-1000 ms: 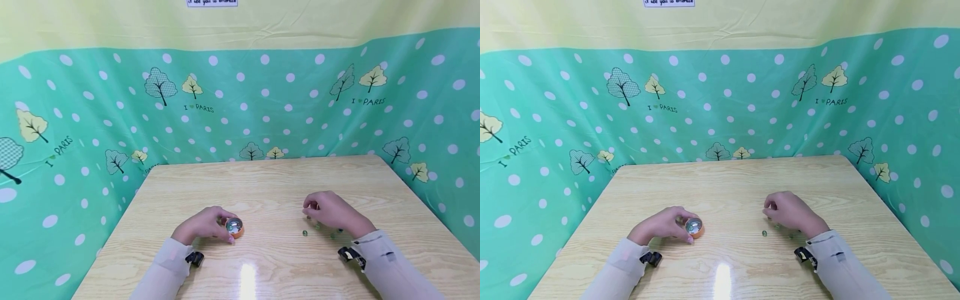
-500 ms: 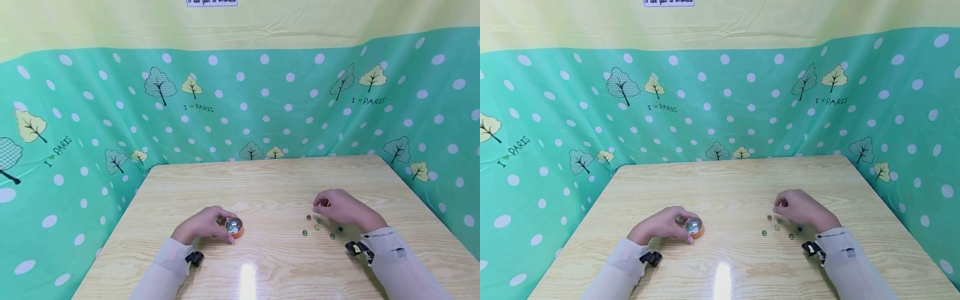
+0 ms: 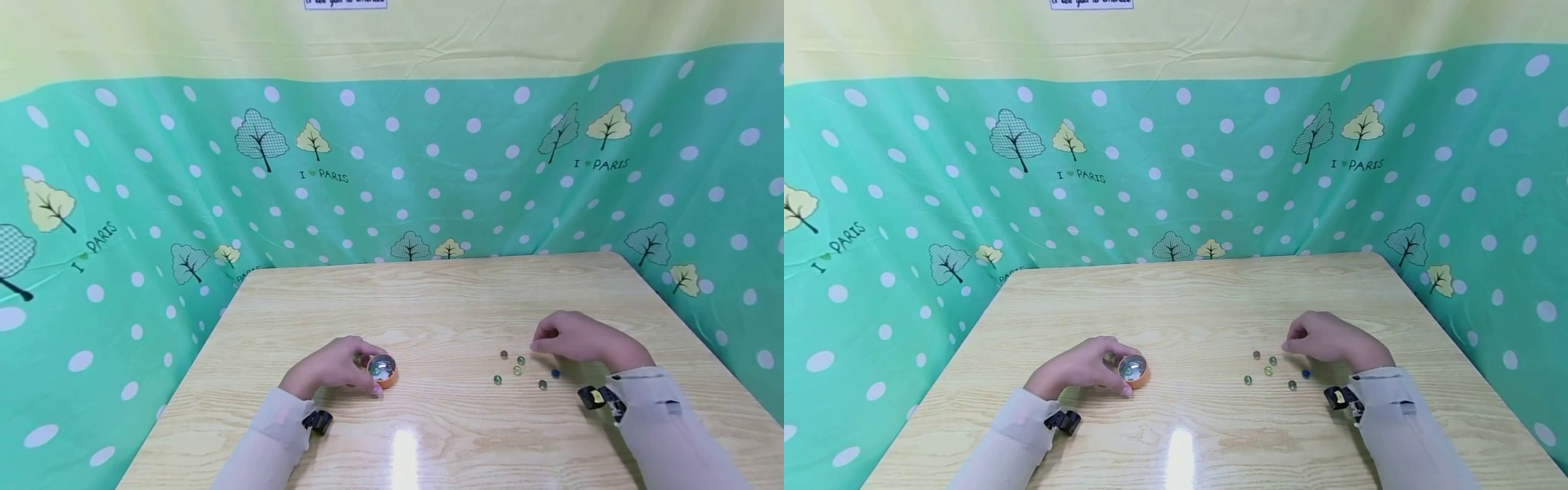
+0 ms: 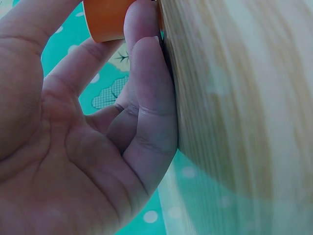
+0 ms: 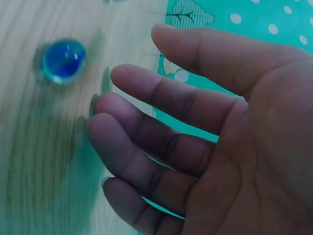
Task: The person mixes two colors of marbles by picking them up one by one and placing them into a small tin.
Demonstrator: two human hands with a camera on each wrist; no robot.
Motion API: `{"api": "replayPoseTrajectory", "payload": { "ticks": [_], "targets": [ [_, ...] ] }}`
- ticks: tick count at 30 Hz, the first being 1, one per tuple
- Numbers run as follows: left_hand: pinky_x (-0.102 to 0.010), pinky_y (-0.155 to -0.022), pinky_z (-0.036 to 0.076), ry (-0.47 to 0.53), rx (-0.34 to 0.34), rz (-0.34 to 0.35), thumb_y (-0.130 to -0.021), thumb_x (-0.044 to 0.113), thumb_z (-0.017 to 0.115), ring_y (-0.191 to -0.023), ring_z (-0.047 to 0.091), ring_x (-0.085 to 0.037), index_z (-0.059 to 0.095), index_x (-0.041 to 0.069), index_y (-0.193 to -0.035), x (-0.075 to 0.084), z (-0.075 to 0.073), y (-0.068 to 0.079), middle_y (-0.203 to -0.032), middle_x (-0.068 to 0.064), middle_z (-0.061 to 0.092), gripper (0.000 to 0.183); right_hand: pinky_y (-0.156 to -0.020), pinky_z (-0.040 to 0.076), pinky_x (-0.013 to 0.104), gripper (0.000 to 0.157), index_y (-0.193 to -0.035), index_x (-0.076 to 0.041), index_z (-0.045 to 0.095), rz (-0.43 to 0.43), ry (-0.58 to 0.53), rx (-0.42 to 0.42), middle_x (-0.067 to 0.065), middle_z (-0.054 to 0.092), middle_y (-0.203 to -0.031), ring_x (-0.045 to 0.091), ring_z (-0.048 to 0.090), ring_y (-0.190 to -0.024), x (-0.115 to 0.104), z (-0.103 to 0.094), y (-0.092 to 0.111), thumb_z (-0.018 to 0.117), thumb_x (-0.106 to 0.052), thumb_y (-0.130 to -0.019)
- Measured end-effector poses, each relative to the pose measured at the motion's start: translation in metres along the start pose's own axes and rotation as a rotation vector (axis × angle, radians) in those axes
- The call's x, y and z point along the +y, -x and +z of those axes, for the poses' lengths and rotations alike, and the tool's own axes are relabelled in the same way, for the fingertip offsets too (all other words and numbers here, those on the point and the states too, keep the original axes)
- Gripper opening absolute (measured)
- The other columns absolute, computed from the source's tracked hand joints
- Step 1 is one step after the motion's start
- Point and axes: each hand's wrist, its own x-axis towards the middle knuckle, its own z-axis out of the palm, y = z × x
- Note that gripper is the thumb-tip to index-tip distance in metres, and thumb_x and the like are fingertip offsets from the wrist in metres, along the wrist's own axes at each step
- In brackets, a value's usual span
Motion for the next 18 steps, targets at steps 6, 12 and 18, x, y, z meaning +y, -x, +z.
{"api": "replayPoseTrajectory", "payload": {
  "ticks": [6, 12, 18],
  "targets": [
    [-0.031, -0.063, 0.049, 0.001, 0.002, 0.002, -0.073, 0.026, 0.096, -0.089, 0.054, -0.025, 0.077, 0.033, -0.118, 0.0, 0.0, 0.0, -0.1, -0.009, 0.067, 0.049, -0.061, 0.043, 0.034, 0.015, -0.088, -0.013, 0.074, 0.057, -0.042, -0.041, 0.001, 0.061, -0.07, 0.018, 0.055, -0.065, 0.007, -0.002, 0.005, 0.076, -0.027, -0.094],
    [-0.03, -0.063, 0.05, 0.003, -0.004, -0.001, -0.073, 0.027, 0.095, -0.089, 0.054, -0.024, 0.077, 0.032, -0.12, -0.001, 0.0, 0.0, -0.1, -0.008, 0.067, 0.05, -0.063, 0.048, 0.035, 0.019, -0.088, -0.011, 0.071, 0.119, -0.058, -0.117, 0.003, 0.066, -0.076, 0.02, 0.06, -0.069, 0.008, -0.003, 0.009, 0.086, -0.022, -0.082],
    [-0.029, -0.062, 0.05, -0.003, -0.006, -0.002, -0.073, 0.029, 0.095, -0.086, 0.055, -0.023, 0.076, 0.033, -0.12, 0.0, 0.0, -0.001, -0.099, -0.007, 0.067, 0.051, -0.058, 0.046, 0.033, 0.03, -0.088, -0.008, 0.069, 0.177, -0.099, -0.151, 0.005, 0.063, -0.074, 0.019, 0.056, -0.064, 0.004, -0.001, 0.011, 0.092, -0.01, -0.068]
  ]
}}
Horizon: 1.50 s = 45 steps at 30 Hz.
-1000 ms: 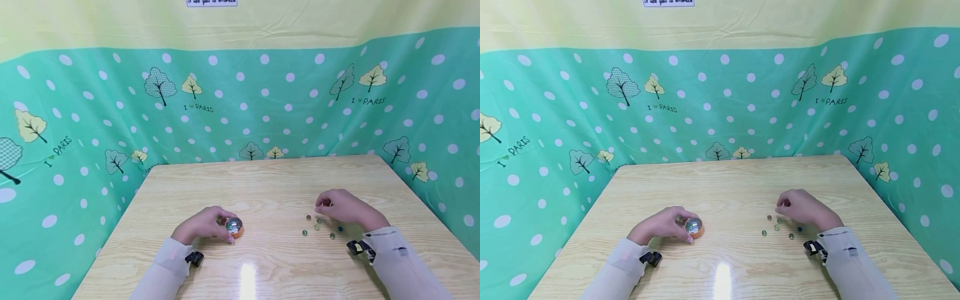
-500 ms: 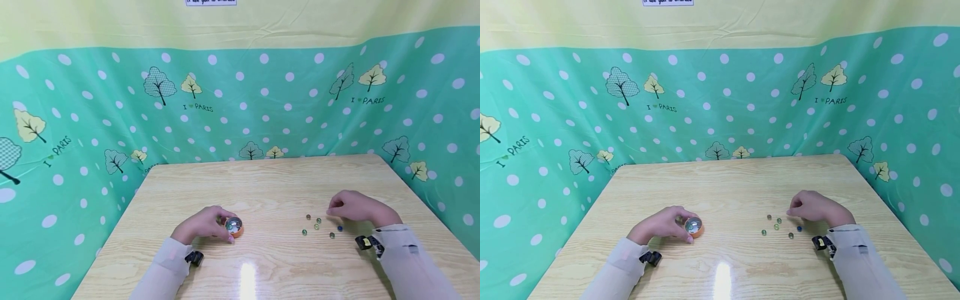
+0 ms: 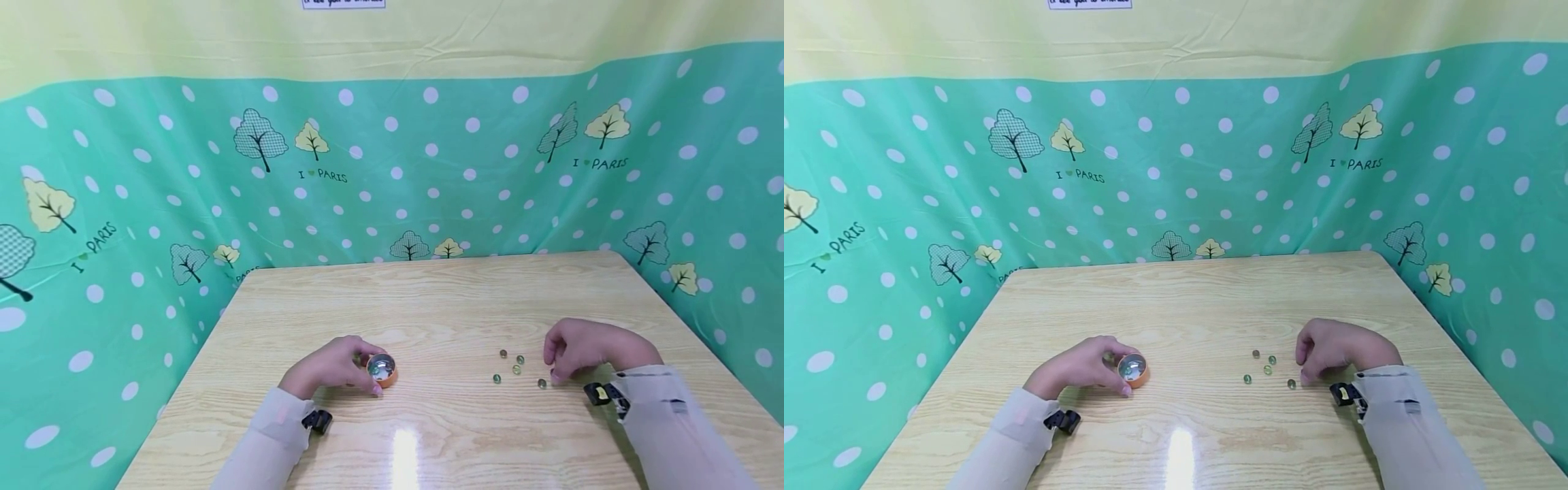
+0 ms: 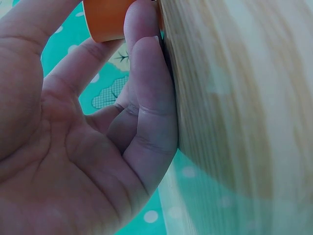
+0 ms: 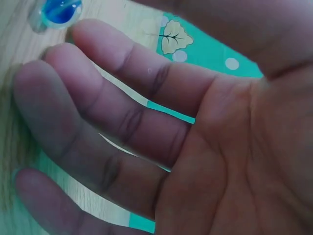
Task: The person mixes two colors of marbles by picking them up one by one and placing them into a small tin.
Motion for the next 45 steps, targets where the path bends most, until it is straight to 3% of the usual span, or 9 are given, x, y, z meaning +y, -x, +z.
{"api": "replayPoseTrajectory", "payload": {
  "ticks": [5, 13, 28, 45],
  "targets": [
    [-0.031, -0.062, 0.049, 0.003, 0.001, 0.002, -0.073, 0.027, 0.095, -0.087, 0.055, -0.023, 0.077, 0.033, -0.119, 0.0004, -0.0002, 0.0009, -0.099, -0.008, 0.067, 0.05, -0.06, 0.046, 0.033, 0.032, -0.084, -0.007, 0.068, -0.014, 0.027, 0.007, 0.007, 0.063, -0.076, 0.02, 0.056, -0.066, -0.0025, 0.002, -0.0004, 0.093, -0.003, -0.063],
    [-0.032, -0.063, 0.05, 0.014, 0.003, -0.014, -0.073, 0.027, 0.096, -0.087, 0.056, -0.023, 0.076, 0.033, -0.12, 0.001, 0.0, 0.0017, -0.102, -0.008, 0.065, 0.051, -0.064, 0.047, 0.034, 0.028, -0.081, -0.009, 0.069, -0.012, 0.069, 0.013, 0.006, 0.063, -0.079, 0.021, 0.056, -0.071, -0.0022, 0.0008, -0.0016, 0.09, 0.003, -0.066],
    [-0.031, -0.063, 0.051, -0.006, 0.006, -0.015, -0.072, 0.03, 0.096, -0.085, 0.056, -0.021, 0.076, 0.035, -0.119, -0.0006, 0.0002, 0.0002, -0.102, -0.007, 0.063, 0.051, -0.067, 0.046, 0.035, 0.018, -0.081, -0.013, 0.071, -0.062, 0.135, 0.053, 0.002, 0.064, -0.08, 0.019, 0.056, -0.074, -0.0004, -0.0044, -0.0023, 0.089, -0.013, -0.077],
    [-0.032, -0.065, 0.049, 0.002, 0.003, 0.0, -0.073, 0.028, 0.096, -0.091, 0.053, -0.024, 0.077, 0.035, -0.116, 0.0003, 0.0005, 0.0025, -0.101, -0.006, 0.067, 0.048, -0.068, 0.045, 0.035, 0.015, -0.082, -0.013, 0.07, -0.081, 0.146, 0.098, 0.001, 0.064, -0.082, 0.019, 0.055, -0.077, -0.0008, -0.0059, -0.0032, 0.085, -0.016, -0.082]
  ]
}}
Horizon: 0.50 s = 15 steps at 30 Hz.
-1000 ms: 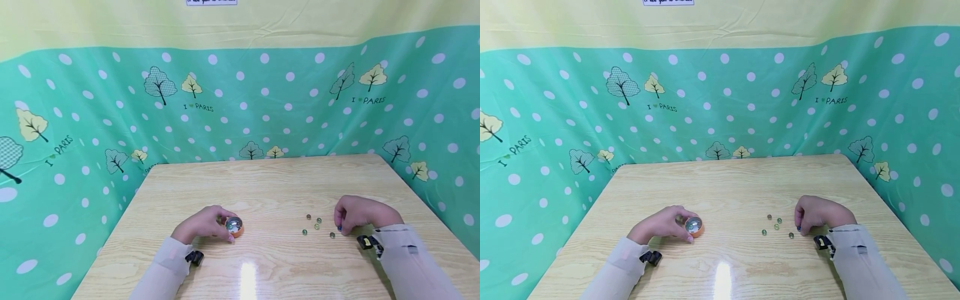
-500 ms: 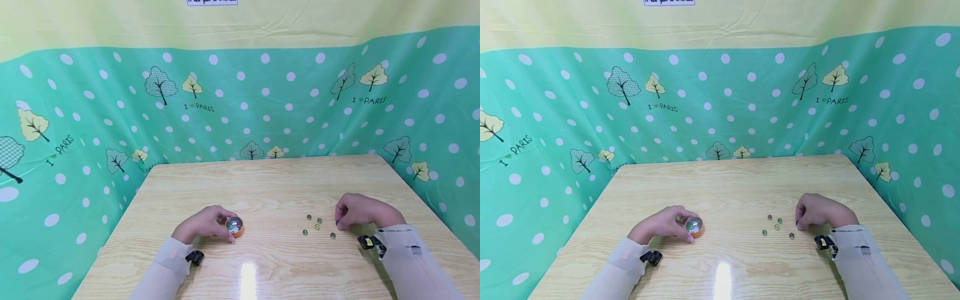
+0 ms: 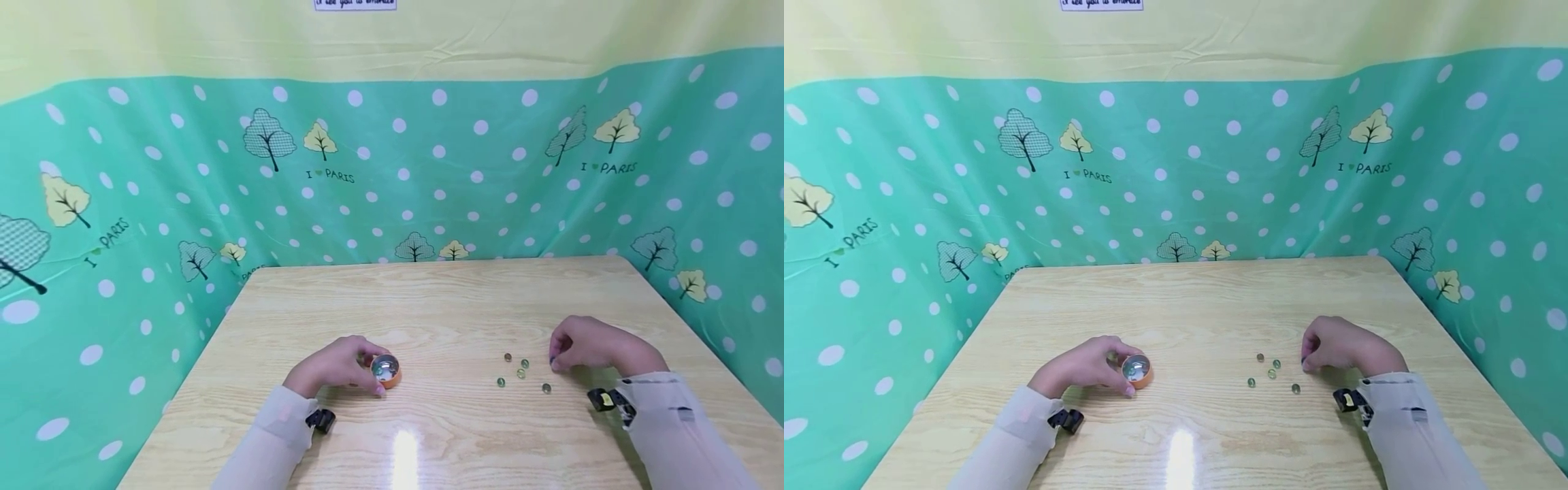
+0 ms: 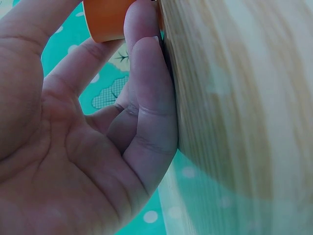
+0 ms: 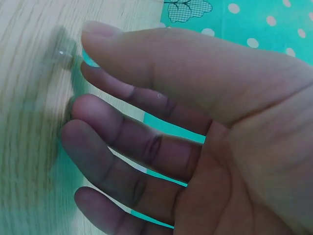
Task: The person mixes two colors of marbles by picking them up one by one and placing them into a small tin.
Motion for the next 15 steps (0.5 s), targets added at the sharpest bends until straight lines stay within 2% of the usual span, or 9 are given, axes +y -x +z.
{"api": "replayPoseTrajectory", "payload": {
  "ticks": [7, 15],
  "targets": [
    [-0.03, -0.064, 0.049, 0.004, -0.011, -0.007, -0.074, 0.03, 0.095, -0.089, 0.054, -0.021, 0.077, 0.037, -0.118, 0.0001, 0.0019, -0.0015, -0.101, -0.004, 0.066, 0.048, -0.069, 0.045, 0.035, 0.015, -0.083, -0.014, 0.07, 0.007, -0.005, 0.006, 0.001, 0.063, -0.082, 0.02, 0.055, -0.077, 0.0009, 0.0009, 0.0024, 0.085, -0.017, -0.083],
    [-0.029, -0.061, 0.047, -0.024, 0.001, 0.003, -0.074, 0.029, 0.095, -0.084, 0.054, -0.021, 0.076, 0.035, -0.121, 0.0007, 0.0003, 0.0003, -0.098, -0.007, 0.066, 0.051, -0.068, 0.045, 0.036, 0.014, -0.083, -0.015, 0.07, -0.028, 0.003, 0.032, 0.0, 0.063, -0.08, 0.019, 0.054, -0.076, -0.0022, 0.002, 0.0002, 0.084, -0.017, -0.086]
  ]
}}
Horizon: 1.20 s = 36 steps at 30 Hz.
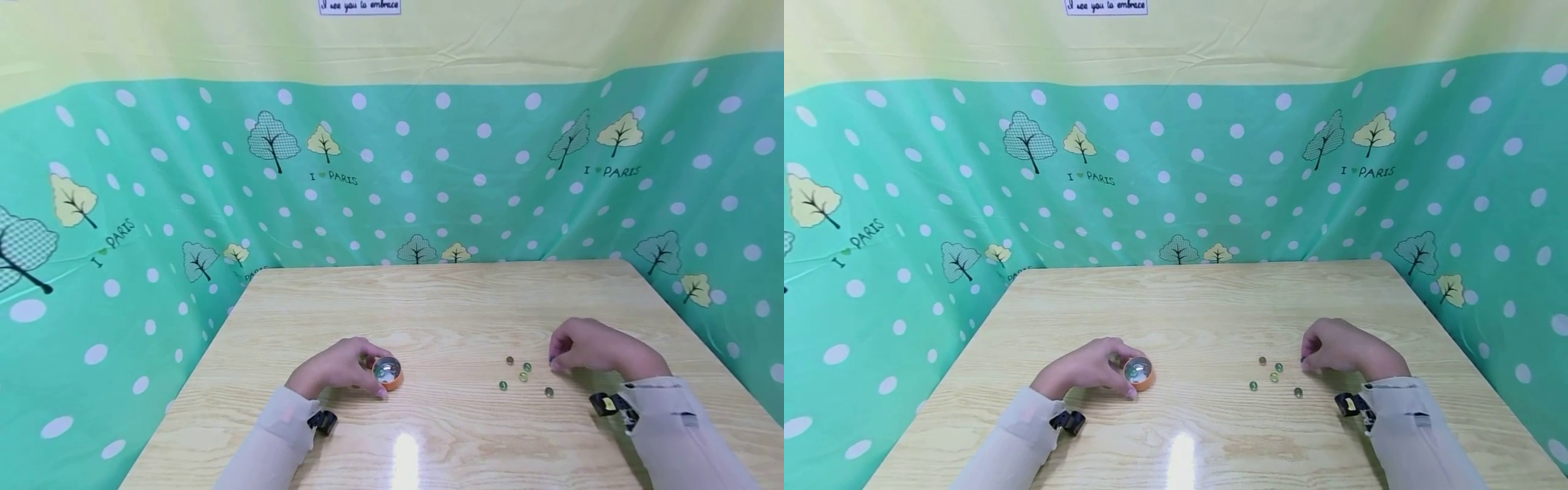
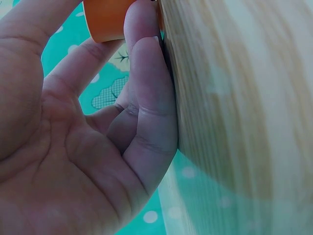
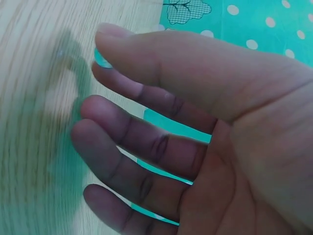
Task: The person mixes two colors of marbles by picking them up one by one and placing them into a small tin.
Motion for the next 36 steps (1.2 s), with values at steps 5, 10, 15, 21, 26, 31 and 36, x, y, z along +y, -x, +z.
{"api": "replayPoseTrajectory", "payload": {
  "ticks": [5, 10, 15, 21, 26, 31, 36],
  "targets": [
    [-0.029, -0.062, 0.048, 0.008, -0.004, -0.006, -0.074, 0.03, 0.095, -0.085, 0.055, -0.021, 0.076, 0.036, -0.119, 0.0, -0.001, -0.001, -0.098, -0.006, 0.066, 0.049, -0.067, 0.045, 0.035, 0.013, -0.084, -0.016, 0.07, -0.022, -0.008, 0.021, -0.001, 0.063, -0.081, 0.019, 0.054, -0.075, -0.003, 0.0, -0.002, 0.082, -0.019, -0.088],
    [-0.031, -0.063, 0.051, 0.02, 0.004, -0.035, -0.072, 0.031, 0.096, -0.086, 0.056, -0.02, 0.076, 0.038, -0.12, -0.001, -0.001, 0.0, -0.102, -0.004, 0.065, 0.052, -0.067, 0.046, 0.032, 0.013, -0.084, -0.019, 0.071, -0.105, 0.007, 0.044, -0.005, 0.065, -0.081, 0.016, 0.055, -0.075, -0.005, 0.002, -0.008, 0.082, -0.021, -0.089],
    [-0.032, -0.064, 0.052, 0.031, 0.003, -0.037, -0.072, 0.032, 0.096, -0.085, 0.057, -0.02, 0.076, 0.04, -0.119, -0.002, 0.0, 0.0, -0.103, -0.003, 0.066, 0.052, -0.07, 0.048, 0.032, 0.01, -0.086, -0.02, 0.072, -0.143, 0.008, 0.07, -0.006, 0.067, -0.085, 0.015, 0.058, -0.078, -0.008, 0.005, -0.011, 0.081, -0.02, -0.09],
    [-0.032, -0.064, 0.052, 0.027, 0.0, -0.035, -0.072, 0.032, 0.096, -0.086, 0.057, -0.02, 0.076, 0.039, -0.119, -0.001, 0.0, -0.001, -0.102, -0.002, 0.068, 0.051, -0.067, 0.049, 0.03, 0.008, -0.089, -0.02, 0.073, -0.15, 0.0, 0.108, -0.006, 0.066, -0.085, 0.015, 0.058, -0.078, -0.019, 0.007, -0.014, 0.081, -0.02, -0.091],
    [-0.032, -0.065, 0.051, 0.023, 0.0, -0.025, -0.073, 0.032, 0.096, -0.086, 0.057, -0.02, 0.076, 0.038, -0.119, -0.002, 0.0, 0.0, -0.1, -0.002, 0.069, 0.051, -0.068, 0.05, 0.03, 0.006, -0.091, -0.02, 0.074, -0.177, 0.009, 0.127, -0.007, 0.066, -0.086, 0.014, 0.058, -0.079, -0.033, 0.009, -0.02, 0.08, -0.019, -0.091],
    [-0.032, -0.064, 0.05, 0.025, 0.008, -0.032, -0.072, 0.033, 0.096, -0.087, 0.055, -0.02, 0.076, 0.04, -0.119, -0.004, 0.0, 0.0, -0.1, -0.002, 0.066, 0.052, -0.069, 0.05, 0.03, 0.006, -0.091, -0.021, 0.074, -0.202, 0.023, 0.128, -0.008, 0.066, -0.085, 0.014, 0.057, -0.079, -0.046, 0.012, -0.025, 0.08, -0.018, -0.091],
    [-0.032, -0.066, 0.049, 0.021, 0.01, -0.031, -0.072, 0.033, 0.096, -0.089, 0.054, -0.021, 0.076, 0.042, -0.117, -0.004, 0.001, -0.002, -0.101, -0.002, 0.066, 0.051, -0.068, 0.05, 0.03, 0.006, -0.092, -0.02, 0.074, -0.217, 0.011, 0.121, -0.007, 0.065, -0.085, 0.014, 0.057, -0.078, -0.058, 0.016, -0.03, 0.08, -0.019, -0.091]
  ]
}}
